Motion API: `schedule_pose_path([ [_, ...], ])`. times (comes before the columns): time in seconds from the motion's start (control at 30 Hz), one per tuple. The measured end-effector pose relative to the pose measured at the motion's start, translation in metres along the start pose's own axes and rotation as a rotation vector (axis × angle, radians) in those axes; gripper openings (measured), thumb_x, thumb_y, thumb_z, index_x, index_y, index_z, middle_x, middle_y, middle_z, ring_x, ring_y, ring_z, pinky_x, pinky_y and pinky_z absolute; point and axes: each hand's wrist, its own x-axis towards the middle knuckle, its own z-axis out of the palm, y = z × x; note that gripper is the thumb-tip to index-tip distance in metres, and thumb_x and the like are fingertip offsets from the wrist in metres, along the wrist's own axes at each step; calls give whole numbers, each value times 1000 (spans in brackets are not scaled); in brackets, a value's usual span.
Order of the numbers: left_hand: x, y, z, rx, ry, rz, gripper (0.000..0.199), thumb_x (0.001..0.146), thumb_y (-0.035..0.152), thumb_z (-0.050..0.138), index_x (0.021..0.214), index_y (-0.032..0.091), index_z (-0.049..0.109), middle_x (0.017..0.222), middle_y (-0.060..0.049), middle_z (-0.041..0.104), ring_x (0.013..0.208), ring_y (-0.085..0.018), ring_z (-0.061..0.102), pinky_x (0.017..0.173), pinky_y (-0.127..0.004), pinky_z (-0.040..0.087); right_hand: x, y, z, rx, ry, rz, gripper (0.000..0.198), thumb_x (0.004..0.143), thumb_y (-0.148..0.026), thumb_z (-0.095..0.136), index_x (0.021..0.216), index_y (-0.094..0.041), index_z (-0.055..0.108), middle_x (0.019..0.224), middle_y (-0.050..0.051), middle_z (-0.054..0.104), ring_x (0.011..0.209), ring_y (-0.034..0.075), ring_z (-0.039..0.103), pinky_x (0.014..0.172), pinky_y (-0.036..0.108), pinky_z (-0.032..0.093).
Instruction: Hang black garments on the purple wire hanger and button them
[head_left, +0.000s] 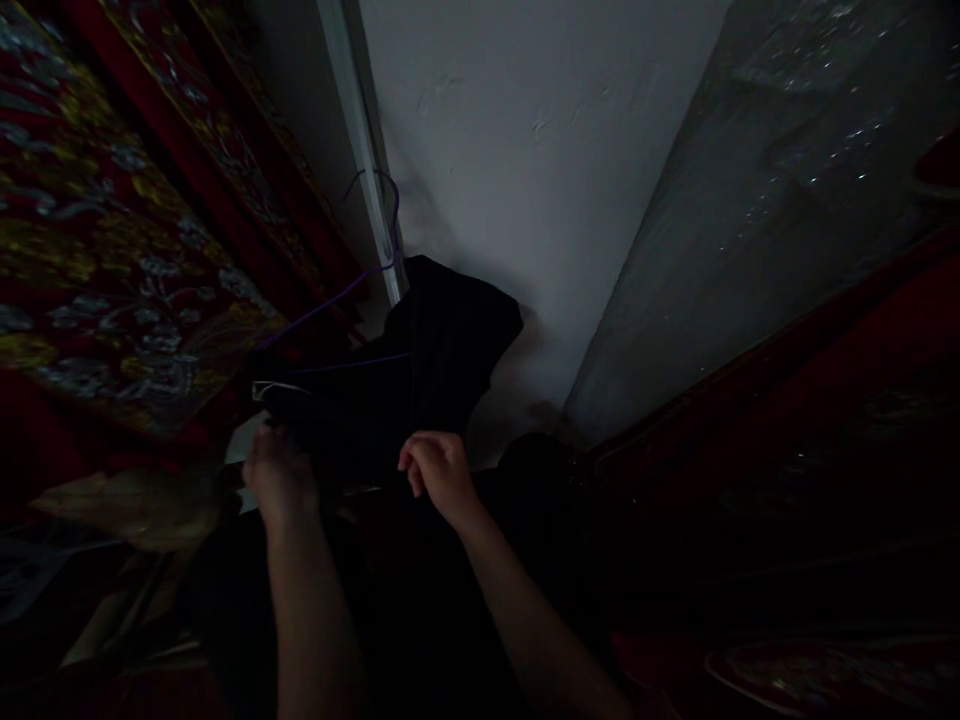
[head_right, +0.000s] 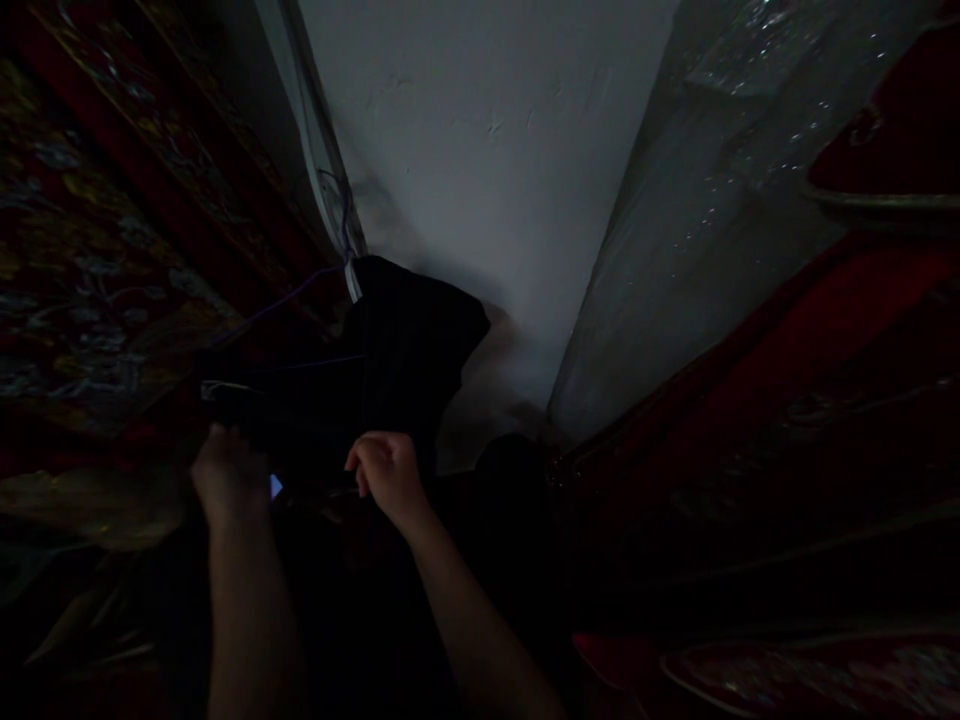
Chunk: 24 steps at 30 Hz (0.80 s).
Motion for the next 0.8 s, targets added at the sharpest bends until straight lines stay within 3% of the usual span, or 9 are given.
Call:
schedule_pose_path([
  [0.03, -16, -16, -3, -16, 86, -86, 39, 71, 48, 71, 76, 21, 42, 66, 7, 43, 57, -9, 42, 53, -23, 30, -3, 2, -3, 8, 27, 16, 29, 73, -38, 46, 52, -20, 56, 42, -3, 48, 31, 8, 38, 37, 22, 24],
  [0.17, -56, -45, -3, -8, 115, -176, 37, 66, 45, 79, 78, 18, 56, 70, 5, 53, 63, -9, 48, 58, -21, 37, -6, 4, -31, -75, 99, 31, 30, 73, -39, 47, 52, -20, 56, 44, -2, 50, 33, 8, 38, 40, 23, 26],
  [0.27, -64, -31, 6, -90, 50, -134, 39, 67, 46, 83, 85, 17, 65, 79, 3, 61, 71, -10, 56, 67, -21, 44, -1, 9, -49, -244, 134, 40, 29, 75, -37, 49, 52, -20, 57, 41, -4, 44, 40, 10, 42, 46, 24, 30],
  [0.4, -86, 1, 28, -173, -184, -79, 31, 78, 47, 80, 88, 19, 69, 83, 1, 66, 75, -11, 61, 70, -20, 48, 1, 16, -45, -353, 204, -40, 27, 82, -43, 58, 68, -19, 63, 64, 0, 61, 66, 16, 59, 64, 26, 43],
  [0.5, -111, 12, 45, -44, -363, -22, 23, 85, 43, 75, 90, 20, 71, 89, -2, 71, 82, -14, 66, 77, -23, 52, -7, 10, -27, -236, 40, -131, 38, 95, -54, 49, 91, -21, 67, 95, 5, 72, 95, 21, 66, 90, 32, 49],
  [0.6, -121, 15, 52, 111, -444, 174, 17, 89, 37, 71, 91, 20, 74, 102, -7, 73, 101, -21, 68, 95, -33, 53, -15, 0, -16, -128, -143, -211, 42, 98, -56, 46, 115, -23, 65, 124, 7, 69, 122, 22, 61, 110, 35, 43],
  [0.7, -110, 18, 45, 232, -434, 285, 15, 89, 36, 71, 90, 22, 74, 125, -9, 68, 124, -26, 62, 110, -40, 46, -15, -8, -20, -137, -259, -157, 44, 87, -47, 68, 125, -24, 60, 129, 7, 66, 125, 23, 60, 111, 37, 44],
  [0.8, -93, 17, 27, 283, -504, 158, 28, 92, 49, 63, 96, 23, 71, 133, -10, 66, 127, -27, 61, 108, -40, 49, -3, -23, -30, -206, -418, -127, 51, 77, -35, 77, 124, -23, 60, 125, 6, 67, 116, 24, 64, 104, 38, 49],
])
